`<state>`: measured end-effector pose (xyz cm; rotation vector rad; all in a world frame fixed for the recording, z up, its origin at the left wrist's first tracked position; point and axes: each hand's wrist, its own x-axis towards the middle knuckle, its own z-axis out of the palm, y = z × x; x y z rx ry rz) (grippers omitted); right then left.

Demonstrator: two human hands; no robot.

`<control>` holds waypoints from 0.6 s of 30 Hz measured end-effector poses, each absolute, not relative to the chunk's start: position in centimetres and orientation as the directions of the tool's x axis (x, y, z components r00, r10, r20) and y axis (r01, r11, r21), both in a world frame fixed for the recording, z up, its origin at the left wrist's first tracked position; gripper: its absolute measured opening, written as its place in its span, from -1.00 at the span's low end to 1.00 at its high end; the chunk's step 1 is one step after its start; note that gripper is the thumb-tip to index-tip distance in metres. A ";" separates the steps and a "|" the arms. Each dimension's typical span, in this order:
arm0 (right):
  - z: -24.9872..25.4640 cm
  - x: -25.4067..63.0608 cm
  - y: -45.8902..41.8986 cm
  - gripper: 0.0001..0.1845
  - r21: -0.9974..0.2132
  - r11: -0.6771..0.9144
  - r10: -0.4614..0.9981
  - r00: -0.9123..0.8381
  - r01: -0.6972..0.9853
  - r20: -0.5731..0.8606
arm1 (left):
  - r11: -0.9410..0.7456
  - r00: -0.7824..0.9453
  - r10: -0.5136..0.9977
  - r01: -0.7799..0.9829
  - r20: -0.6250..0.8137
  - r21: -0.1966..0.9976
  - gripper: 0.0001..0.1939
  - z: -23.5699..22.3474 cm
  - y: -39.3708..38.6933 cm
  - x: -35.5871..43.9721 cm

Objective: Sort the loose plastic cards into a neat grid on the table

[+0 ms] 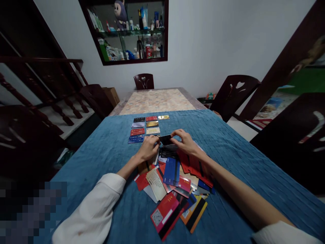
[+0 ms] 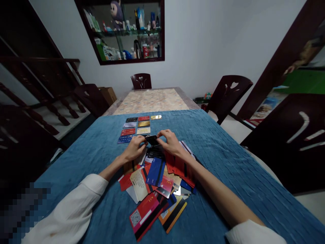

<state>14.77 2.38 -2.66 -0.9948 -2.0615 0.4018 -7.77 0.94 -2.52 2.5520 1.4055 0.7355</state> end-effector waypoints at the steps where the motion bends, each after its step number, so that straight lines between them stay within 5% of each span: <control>1: -2.6 14.7 2.3 -0.88 -0.555 0.643 0.762 -0.369 0.527 0.533 | -0.553 0.440 0.826 0.757 0.353 0.348 -0.84 -2.5 1.0 -7.8; 18: -2.2 13.9 1.7 -0.77 -0.175 0.641 0.704 -0.483 0.747 0.520 | -0.579 0.400 0.801 0.707 0.445 0.406 -0.57 -2.5 0.6 -7.5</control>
